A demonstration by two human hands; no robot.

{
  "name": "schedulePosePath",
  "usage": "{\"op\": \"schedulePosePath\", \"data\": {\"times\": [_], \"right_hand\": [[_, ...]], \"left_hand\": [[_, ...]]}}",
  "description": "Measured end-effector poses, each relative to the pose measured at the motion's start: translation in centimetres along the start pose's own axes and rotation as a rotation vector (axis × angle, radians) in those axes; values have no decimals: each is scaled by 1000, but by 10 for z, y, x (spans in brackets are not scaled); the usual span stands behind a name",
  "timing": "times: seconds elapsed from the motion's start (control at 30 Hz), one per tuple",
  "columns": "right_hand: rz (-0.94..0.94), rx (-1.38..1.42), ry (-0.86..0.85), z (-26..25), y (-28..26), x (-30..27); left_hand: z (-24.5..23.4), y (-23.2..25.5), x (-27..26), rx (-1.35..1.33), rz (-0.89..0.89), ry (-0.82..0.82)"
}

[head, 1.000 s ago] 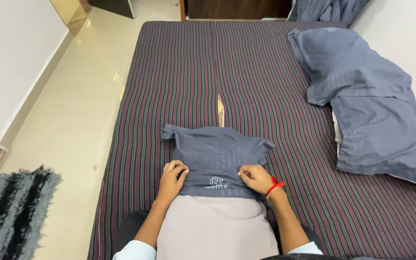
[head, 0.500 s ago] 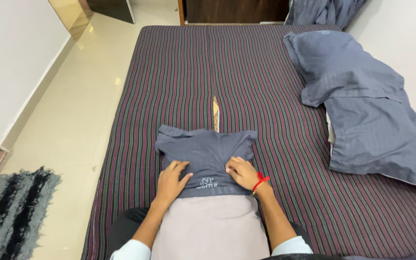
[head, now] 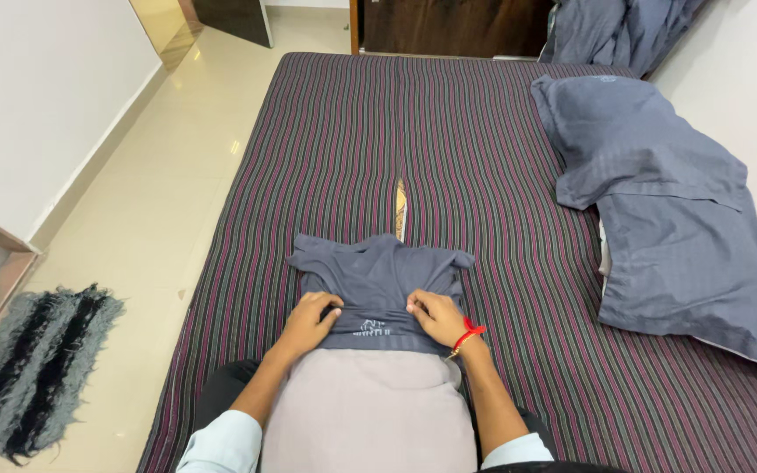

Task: The person puts a pillowcase onto a pillow by hand, using their hands to pull the cover over the pillow and smoothing it down.

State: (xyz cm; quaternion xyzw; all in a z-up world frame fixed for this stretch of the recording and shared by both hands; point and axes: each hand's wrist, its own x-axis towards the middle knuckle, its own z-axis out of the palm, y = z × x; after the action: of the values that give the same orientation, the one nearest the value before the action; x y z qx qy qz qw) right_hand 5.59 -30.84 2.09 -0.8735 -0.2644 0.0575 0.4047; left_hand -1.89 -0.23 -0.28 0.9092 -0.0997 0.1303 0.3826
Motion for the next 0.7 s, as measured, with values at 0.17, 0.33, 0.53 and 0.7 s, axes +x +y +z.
{"op": "schedulePosePath", "data": {"times": [0.17,0.33,0.53,0.7], "right_hand": [[-79,205,-21,-4,5,-13],[-73,-132,180,1,2,1],[103,-88,138,1,10,7],[204,111,198,-3,16,1]], "left_hand": [[-2,-42,6,52,-31,115],[21,-87,-2,6,-81,-52],[32,-125,-11,-414,-464,95],[50,-137,20,-80,-491,240]]}}
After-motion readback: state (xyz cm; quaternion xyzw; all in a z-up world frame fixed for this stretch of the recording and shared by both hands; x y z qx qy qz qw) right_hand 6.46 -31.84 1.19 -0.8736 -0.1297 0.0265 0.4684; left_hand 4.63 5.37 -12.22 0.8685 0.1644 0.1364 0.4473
